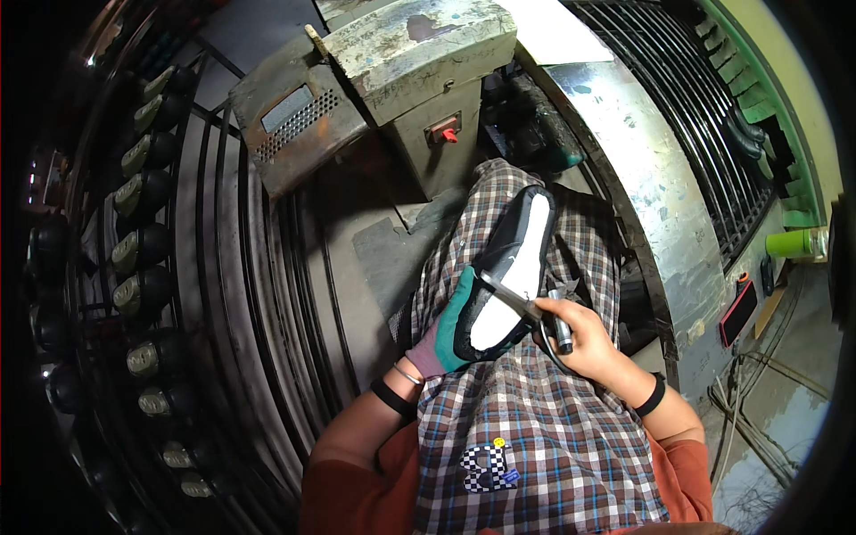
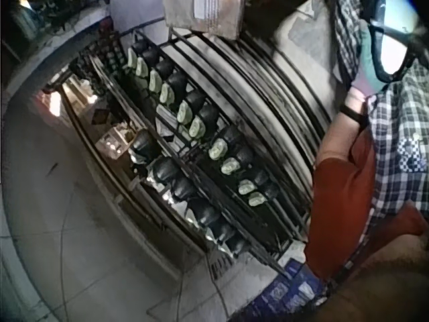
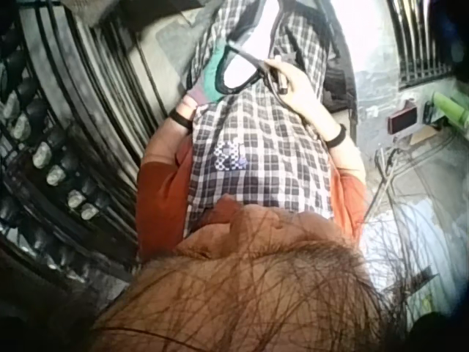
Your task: Trimming excess material from shoe soles using a pair of scissors and a trimmer tool.
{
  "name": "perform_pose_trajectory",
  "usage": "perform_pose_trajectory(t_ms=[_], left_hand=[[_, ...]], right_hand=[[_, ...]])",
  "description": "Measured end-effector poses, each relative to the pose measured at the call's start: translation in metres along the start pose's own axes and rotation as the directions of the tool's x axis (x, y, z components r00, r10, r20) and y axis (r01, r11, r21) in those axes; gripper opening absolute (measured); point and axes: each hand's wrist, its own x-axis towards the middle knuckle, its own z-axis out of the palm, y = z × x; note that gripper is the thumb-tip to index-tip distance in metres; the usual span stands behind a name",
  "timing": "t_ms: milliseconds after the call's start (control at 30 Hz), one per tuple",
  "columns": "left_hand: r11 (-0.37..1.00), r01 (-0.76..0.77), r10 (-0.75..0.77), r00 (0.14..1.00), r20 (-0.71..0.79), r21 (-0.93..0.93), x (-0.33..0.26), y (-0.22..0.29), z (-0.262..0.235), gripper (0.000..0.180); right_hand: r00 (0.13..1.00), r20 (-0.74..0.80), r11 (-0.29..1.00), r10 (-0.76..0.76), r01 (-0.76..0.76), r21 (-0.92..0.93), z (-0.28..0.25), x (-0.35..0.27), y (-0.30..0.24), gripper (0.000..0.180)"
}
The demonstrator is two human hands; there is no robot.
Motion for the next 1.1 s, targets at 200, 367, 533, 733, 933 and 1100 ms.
perform_pose_trajectory(t_ms=[200, 367, 533, 733, 933, 1100], left_hand=[[0.732, 0.511, -0.462, 0.858, 0.223, -0.451, 0.006, 0.058, -0.017, 0.061], [0.587, -0.204, -0.197, 0.903, 0.382, 0.784, 0.038, 0.120, -0.037, 0.066], [0.538, 0.066, 0.053, 0.992, -0.112, 0.841, 0.043, 0.047, -0.026, 0.073], [0.915, 0.246, -0.343, 0.892, -0.294, -0.321, -0.014, 0.022, 0.033, 0.084], [0.918, 0.084, -0.243, 0.892, -0.381, -0.387, 0.013, 0.034, 0.049, 0.062], [0.761, -0.073, -0.315, 0.828, -0.464, -0.645, -0.005, 0.026, 0.025, 0.044]], right_hand=[[0.796, -0.288, 0.687, 0.533, -0.209, 0.696, -0.012, -0.008, 0.030, 0.055], [0.814, -0.045, 0.229, 0.579, -0.109, 0.967, -0.040, -0.009, 0.060, 0.039], [0.824, 0.165, 0.453, 0.542, -0.451, 0.769, 0.003, -0.019, 0.050, 0.055], [0.828, 0.253, 0.217, 0.501, -0.403, 0.889, -0.005, -0.007, 0.040, 0.055], [0.957, 0.160, 0.674, 0.244, -0.285, 0.681, 0.003, 0.024, 0.021, 0.046], [0.987, -0.109, 0.993, -0.115, 0.115, -0.010, -0.057, 0.015, 0.000, 0.053]])
